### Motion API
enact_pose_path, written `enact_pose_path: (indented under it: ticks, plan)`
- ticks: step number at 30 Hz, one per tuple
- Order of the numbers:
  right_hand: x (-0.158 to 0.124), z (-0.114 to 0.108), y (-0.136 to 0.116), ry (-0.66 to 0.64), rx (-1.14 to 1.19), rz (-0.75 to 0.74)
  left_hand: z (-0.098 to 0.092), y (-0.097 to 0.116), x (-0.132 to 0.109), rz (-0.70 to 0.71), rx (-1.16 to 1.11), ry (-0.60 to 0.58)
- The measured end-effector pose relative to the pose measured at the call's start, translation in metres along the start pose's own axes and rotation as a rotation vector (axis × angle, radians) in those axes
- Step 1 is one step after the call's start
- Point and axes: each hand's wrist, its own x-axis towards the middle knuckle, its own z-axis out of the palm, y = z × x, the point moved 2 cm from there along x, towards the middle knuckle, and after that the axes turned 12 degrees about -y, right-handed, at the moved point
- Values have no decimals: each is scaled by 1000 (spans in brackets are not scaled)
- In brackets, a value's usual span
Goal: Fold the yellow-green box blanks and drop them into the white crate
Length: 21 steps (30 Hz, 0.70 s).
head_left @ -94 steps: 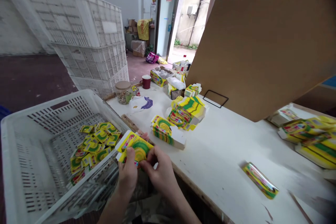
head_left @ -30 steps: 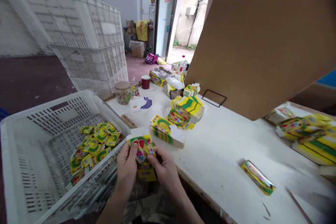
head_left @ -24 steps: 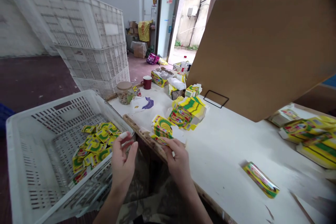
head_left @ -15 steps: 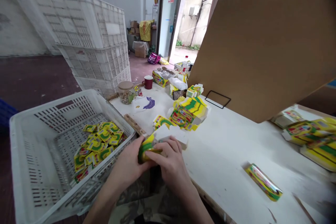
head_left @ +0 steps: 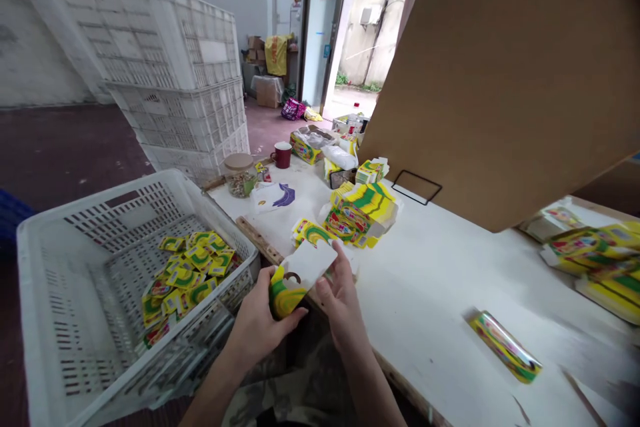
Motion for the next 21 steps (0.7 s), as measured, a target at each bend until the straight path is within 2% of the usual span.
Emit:
enact_pose_path:
  ticks: [2,4,10,16,21]
  plan:
    - [-2,7,-3,-143,45,42,3,-2,0,80,21,-15]
    - [-6,11,-3,-213,71,98,7,-4,0,145,76,-21]
    - [-11,14,3,-206,213,199,9,-2,-2,229,246,5]
    - [-9,14,-9,-262,209,274,13,-1,-5,323,410,30]
    - [-12,11,-10,-292,318,313,23,-5,-8,270,343,-1]
